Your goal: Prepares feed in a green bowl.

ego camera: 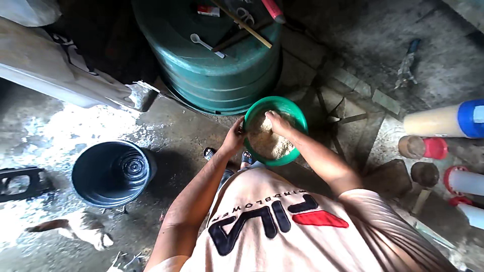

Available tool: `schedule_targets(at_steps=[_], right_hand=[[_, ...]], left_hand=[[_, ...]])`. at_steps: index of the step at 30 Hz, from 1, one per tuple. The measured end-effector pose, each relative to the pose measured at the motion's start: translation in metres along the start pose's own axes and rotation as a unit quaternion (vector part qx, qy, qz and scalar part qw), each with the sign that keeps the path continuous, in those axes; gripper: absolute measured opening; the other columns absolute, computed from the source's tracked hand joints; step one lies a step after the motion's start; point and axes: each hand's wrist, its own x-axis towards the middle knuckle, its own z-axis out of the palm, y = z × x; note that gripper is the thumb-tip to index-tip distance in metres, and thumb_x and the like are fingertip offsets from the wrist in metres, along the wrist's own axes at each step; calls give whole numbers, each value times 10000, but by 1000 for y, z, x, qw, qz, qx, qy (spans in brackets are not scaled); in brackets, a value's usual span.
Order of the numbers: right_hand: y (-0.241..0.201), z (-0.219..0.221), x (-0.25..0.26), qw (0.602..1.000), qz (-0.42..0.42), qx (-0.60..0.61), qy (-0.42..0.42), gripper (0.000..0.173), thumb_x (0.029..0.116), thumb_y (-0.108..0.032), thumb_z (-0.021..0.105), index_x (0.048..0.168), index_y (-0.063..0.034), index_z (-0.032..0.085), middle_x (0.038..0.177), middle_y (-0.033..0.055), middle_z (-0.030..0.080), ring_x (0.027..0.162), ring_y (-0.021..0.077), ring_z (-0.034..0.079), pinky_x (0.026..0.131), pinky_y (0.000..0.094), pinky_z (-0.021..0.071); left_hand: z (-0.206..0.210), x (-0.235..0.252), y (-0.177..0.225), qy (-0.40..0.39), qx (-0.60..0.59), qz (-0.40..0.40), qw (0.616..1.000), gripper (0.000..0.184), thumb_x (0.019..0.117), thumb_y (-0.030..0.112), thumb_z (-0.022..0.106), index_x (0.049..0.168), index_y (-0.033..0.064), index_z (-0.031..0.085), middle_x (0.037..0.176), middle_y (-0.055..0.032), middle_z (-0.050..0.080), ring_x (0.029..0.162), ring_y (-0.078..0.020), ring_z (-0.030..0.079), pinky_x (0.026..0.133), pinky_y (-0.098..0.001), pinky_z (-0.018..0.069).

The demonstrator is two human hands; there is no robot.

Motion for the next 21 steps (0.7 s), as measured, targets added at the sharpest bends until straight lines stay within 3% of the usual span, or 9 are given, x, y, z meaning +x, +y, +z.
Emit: schedule_targets(at_steps=[3, 7, 11, 12, 13, 16, 19, 21], right_hand=[[-4, -8, 0, 1000, 12, 14, -1, 602, 877, 49, 654, 1446, -107, 539, 1328, 275, 605, 1195, 463, 622, 921, 653, 533], [-6, -15, -10, 999, -2, -27, 27, 223, 921, -198, 678, 1114, -89, 700, 1054, 200, 716, 1009, 408, 693, 824, 634, 546], [-8, -22, -19, 1000, -16, 6, 22, 301, 1035, -309, 552, 1043, -48, 702, 1008, 200, 715, 1001, 380, 691, 869, 599, 528], [-5, -19, -17, 998, -24, 49, 23, 392, 1074, -369, 503, 1073, -31, 702, 1052, 203, 709, 1044, 361, 683, 922, 577, 520], [-2, -18, -16, 994, -29, 105, 15, 419, 1088, -358, 496, 1175, -5, 703, 1189, 219, 685, 1156, 350, 652, 1022, 550, 494], [6, -22, -19, 978, -38, 204, -20, 362, 1046, -187, 577, 1362, -11, 586, 1474, 215, 504, 1357, 320, 513, 1130, 500, 425], [18, -31, -30, 968, 31, 250, -8, 572, 955, -221, 716, 1477, -92, 520, 1522, 188, 494, 1394, 318, 495, 1140, 529, 422], [28, -33, -35, 961, 114, 252, 24, 596, 977, -358, 687, 1493, -116, 514, 1478, 192, 544, 1367, 338, 527, 1122, 573, 435]], left_hand=[[-1, -1, -4, -1, -15, 2, 1000, 684, 1000, 43, 629, 1587, 255, 347, 1197, -207, 616, 895, -310, 675, 713, -510, 607], [0, -3, -3, 5, -18, -7, 1000, 674, 1005, 53, 622, 1586, 255, 346, 1203, -203, 617, 887, -309, 678, 702, -505, 607], [0, -1, -4, 5, -17, -7, 1000, 679, 1003, 49, 616, 1588, 255, 340, 1221, -205, 617, 898, -313, 672, 700, -504, 597], [0, -1, -4, 7, -18, -5, 1000, 671, 1000, 46, 615, 1583, 247, 350, 1233, -212, 614, 907, -326, 674, 700, -519, 599], [0, 0, -4, 6, -20, -6, 1000, 666, 1001, 41, 610, 1582, 240, 351, 1248, -221, 605, 918, -337, 672, 706, -530, 597], [-2, 0, -8, 2, -22, -5, 1000, 673, 1008, 28, 593, 1591, 239, 334, 1255, -230, 596, 917, -339, 668, 703, -528, 595], [0, -14, -8, 16, -9, -12, 1000, 672, 1022, 58, 587, 1592, 299, 325, 1221, -230, 607, 852, -335, 646, 670, -514, 570], [-2, -24, -10, 21, -4, -17, 1000, 665, 1032, 100, 594, 1592, 328, 315, 1225, -213, 606, 856, -325, 648, 673, -516, 579]])
